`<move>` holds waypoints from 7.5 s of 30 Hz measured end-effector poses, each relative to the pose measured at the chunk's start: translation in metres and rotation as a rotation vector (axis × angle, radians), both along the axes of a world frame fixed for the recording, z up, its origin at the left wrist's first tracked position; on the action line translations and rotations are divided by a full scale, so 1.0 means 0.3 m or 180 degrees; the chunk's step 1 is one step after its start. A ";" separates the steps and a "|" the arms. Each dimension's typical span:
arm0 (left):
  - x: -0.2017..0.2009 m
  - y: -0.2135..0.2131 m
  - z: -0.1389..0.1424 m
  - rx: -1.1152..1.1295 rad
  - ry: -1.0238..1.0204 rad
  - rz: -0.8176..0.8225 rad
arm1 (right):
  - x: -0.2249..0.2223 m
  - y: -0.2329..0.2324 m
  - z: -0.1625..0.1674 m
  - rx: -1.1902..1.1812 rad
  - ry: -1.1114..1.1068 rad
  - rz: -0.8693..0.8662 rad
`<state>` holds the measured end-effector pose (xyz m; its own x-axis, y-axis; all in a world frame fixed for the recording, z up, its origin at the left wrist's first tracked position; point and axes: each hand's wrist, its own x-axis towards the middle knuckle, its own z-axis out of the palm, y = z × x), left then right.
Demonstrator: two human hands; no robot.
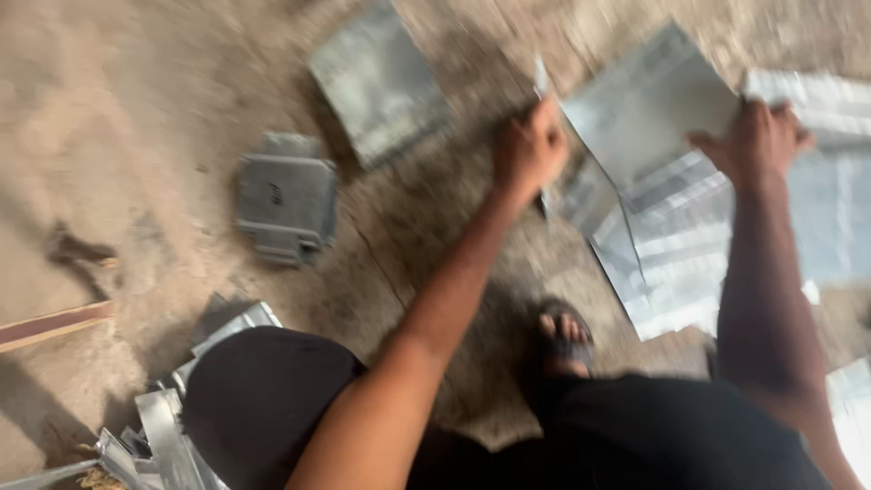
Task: The person stacks square metal plates by picking them up by hand from a pile on the floor and placing them onto a growing stack.
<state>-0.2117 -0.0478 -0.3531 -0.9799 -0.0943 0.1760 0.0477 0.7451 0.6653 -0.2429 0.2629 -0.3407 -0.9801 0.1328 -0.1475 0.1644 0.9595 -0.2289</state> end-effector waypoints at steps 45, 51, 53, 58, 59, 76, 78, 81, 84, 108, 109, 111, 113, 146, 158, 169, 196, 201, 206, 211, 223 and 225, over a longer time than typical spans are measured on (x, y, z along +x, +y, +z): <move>-0.054 -0.016 0.165 -0.0001 -0.1216 -0.0248 | 0.187 -0.410 0.074 -0.2679 0.0211 0.0030; -0.053 -0.048 0.121 -0.0061 -0.1148 -0.0344 | 0.245 -0.354 0.022 -0.2567 0.0252 -0.0380; -0.052 -0.055 0.115 0.0143 -0.1059 -0.0437 | 0.271 -0.364 0.026 -0.2496 0.0282 -0.0342; -0.033 -0.042 0.099 0.0079 -0.0874 -0.0450 | 0.325 -0.429 0.012 -0.2488 0.0027 -0.0177; -0.028 -0.032 0.094 0.0044 -0.0847 -0.0452 | 0.333 -0.439 0.004 -0.2429 0.0036 -0.0126; -0.115 -0.050 0.230 0.3512 -0.0648 -0.0231 | 0.319 0.068 -0.013 0.0156 -0.0492 -0.1119; -0.135 -0.059 0.224 0.3422 -0.0510 -0.0194 | 0.320 0.068 -0.021 0.0120 -0.0553 -0.1171; -0.128 -0.057 0.206 0.2999 -0.0250 0.0046 | 0.307 0.084 -0.010 -0.0325 -0.0350 -0.1241; -0.082 -0.050 0.175 0.2933 -0.0409 0.0374 | 0.309 0.113 -0.006 -0.0912 -0.0003 -0.0978; 0.035 0.060 0.085 0.3526 -0.0319 0.0030 | 0.345 -0.148 0.075 -0.1829 -0.0287 -0.0118; 0.030 0.057 0.081 0.3541 -0.0421 0.0068 | 0.336 -0.088 0.063 -0.1353 -0.0083 0.0035; 0.015 0.048 0.073 0.3634 -0.0451 0.0142 | 0.317 -0.013 0.041 -0.0509 -0.0150 0.0095; -0.001 0.036 0.065 0.3800 -0.0282 0.0240 | 0.299 0.022 0.026 0.0243 -0.0681 -0.0077; 0.026 0.054 0.042 0.3070 -0.0717 0.0435 | 0.364 -0.241 0.010 -0.3852 -0.0677 -0.0680; 0.003 0.035 0.024 0.3245 -0.0332 0.0101 | 0.328 -0.196 -0.023 -0.2702 0.0083 -0.1799; 0.012 0.022 -0.023 0.3379 -0.0194 0.0144 | 0.377 -0.204 0.078 -0.3175 0.0001 -0.0540; 0.010 0.045 0.035 0.3194 -0.0306 0.0145 | 0.413 0.056 -0.046 -0.0764 -0.1724 -0.0028; 0.019 0.040 0.014 0.3108 -0.0161 0.0108 | 0.493 0.045 0.075 -0.2470 -0.1614 -0.0149; 0.025 0.050 -0.005 0.3083 -0.0252 0.0055 | 0.423 -0.042 0.046 -0.3009 -0.0824 -0.0198; 0.014 0.050 -0.010 0.3045 -0.0212 0.0174 | 0.314 -0.193 0.002 -0.2120 -0.1093 0.0199; 0.027 0.060 0.026 0.3242 -0.0147 0.0028 | 0.397 -0.073 0.022 -0.4450 -0.1020 0.0089; 0.024 0.061 0.039 0.3233 -0.0210 0.0050 | 0.421 0.087 0.001 -0.4149 -0.0070 -0.1055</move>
<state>-0.2045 -0.0296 -0.3415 -0.9821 -0.1819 -0.0488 -0.0168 -0.1733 0.9847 -0.1168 0.2891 -0.3403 -0.9252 0.1133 -0.3623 0.3601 -0.0393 -0.9321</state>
